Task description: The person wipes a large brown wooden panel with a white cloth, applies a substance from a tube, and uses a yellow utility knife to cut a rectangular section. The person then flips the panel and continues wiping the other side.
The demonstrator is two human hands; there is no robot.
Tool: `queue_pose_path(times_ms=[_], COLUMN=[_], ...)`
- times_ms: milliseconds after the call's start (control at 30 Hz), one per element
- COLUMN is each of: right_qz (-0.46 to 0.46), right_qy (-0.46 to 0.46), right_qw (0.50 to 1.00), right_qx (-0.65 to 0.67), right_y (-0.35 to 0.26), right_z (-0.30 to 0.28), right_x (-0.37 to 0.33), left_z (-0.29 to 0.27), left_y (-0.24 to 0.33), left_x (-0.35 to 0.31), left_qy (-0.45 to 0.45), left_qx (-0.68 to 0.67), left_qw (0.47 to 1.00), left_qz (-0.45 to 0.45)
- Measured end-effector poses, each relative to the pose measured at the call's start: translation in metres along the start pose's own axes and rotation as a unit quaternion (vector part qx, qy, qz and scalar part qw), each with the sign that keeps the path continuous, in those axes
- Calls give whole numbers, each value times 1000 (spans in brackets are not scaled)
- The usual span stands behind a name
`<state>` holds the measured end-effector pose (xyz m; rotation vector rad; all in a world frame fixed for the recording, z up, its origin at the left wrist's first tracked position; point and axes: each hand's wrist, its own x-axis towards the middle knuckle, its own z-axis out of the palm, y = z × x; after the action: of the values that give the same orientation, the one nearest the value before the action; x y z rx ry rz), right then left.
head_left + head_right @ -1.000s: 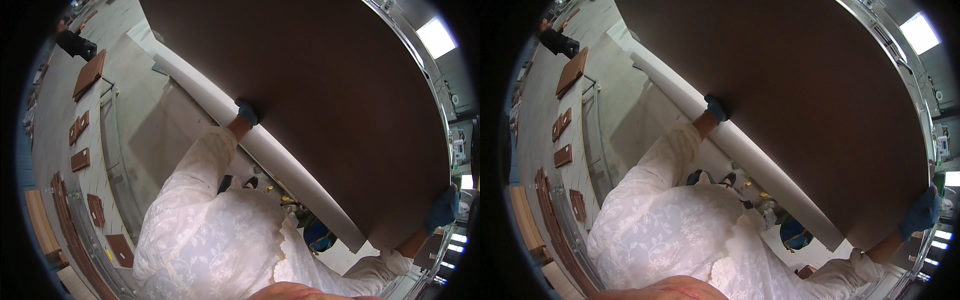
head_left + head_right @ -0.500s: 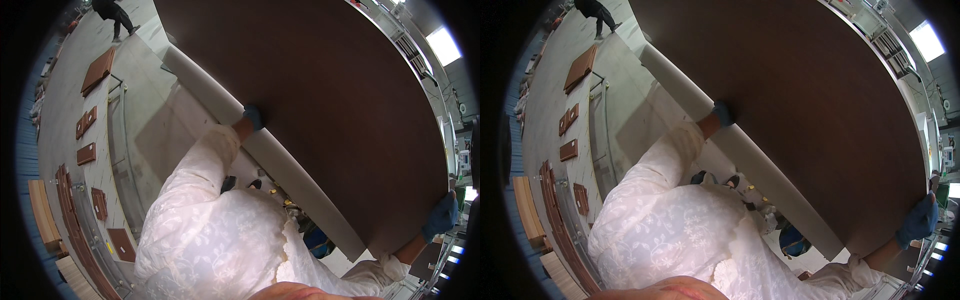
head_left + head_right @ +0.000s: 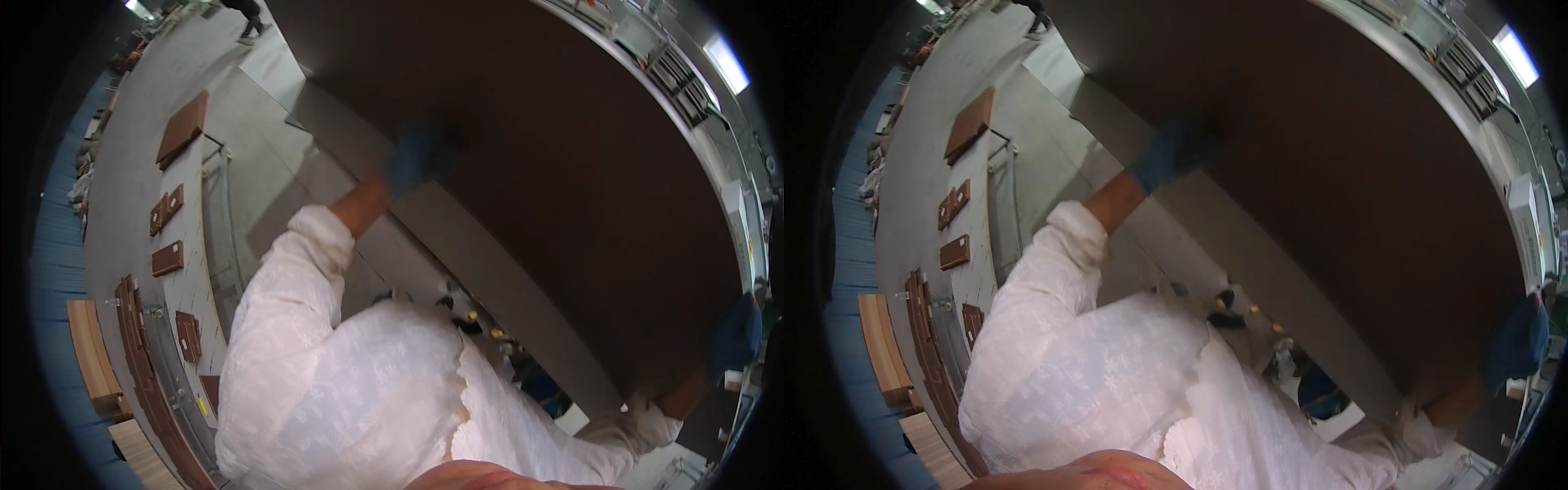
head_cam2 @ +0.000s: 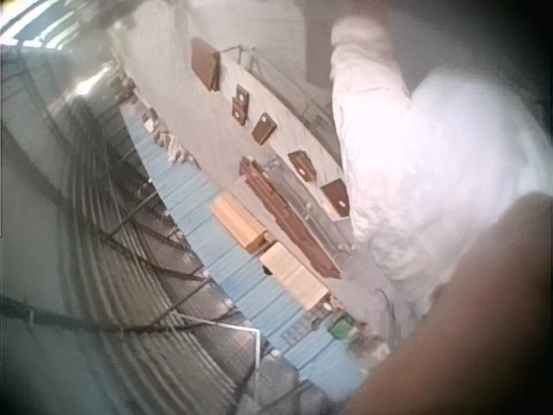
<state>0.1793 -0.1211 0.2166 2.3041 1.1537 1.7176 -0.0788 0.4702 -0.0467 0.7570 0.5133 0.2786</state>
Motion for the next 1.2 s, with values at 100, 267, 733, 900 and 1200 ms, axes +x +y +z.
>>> queue_pose_path(times_ms=[100, 267, 733, 900, 1200], right_qz=[40, 37, 103, 239, 545], right_qy=[17, -8, -8, -169, -179], right_qw=[998, 999, 995, 956, 818], right_qx=[56, 13, -14, 36, -48], right_y=[-15, -45, -218, -359, -544], right_z=[-21, -71, -300, -388, -404], right_x=[-3, -8, -139, -246, -373], left_z=[14, 47, -33, -139, -298], left_y=[37, 98, 158, 82, -70], left_x=[-47, -123, -294, -363, -369], left_qy=[64, 75, -87, 122, 237], left_qx=[69, 8, -98, -163, -223], left_qw=[989, 979, 989, 977, 928], left_qz=[113, 188, 69, -57, -179])
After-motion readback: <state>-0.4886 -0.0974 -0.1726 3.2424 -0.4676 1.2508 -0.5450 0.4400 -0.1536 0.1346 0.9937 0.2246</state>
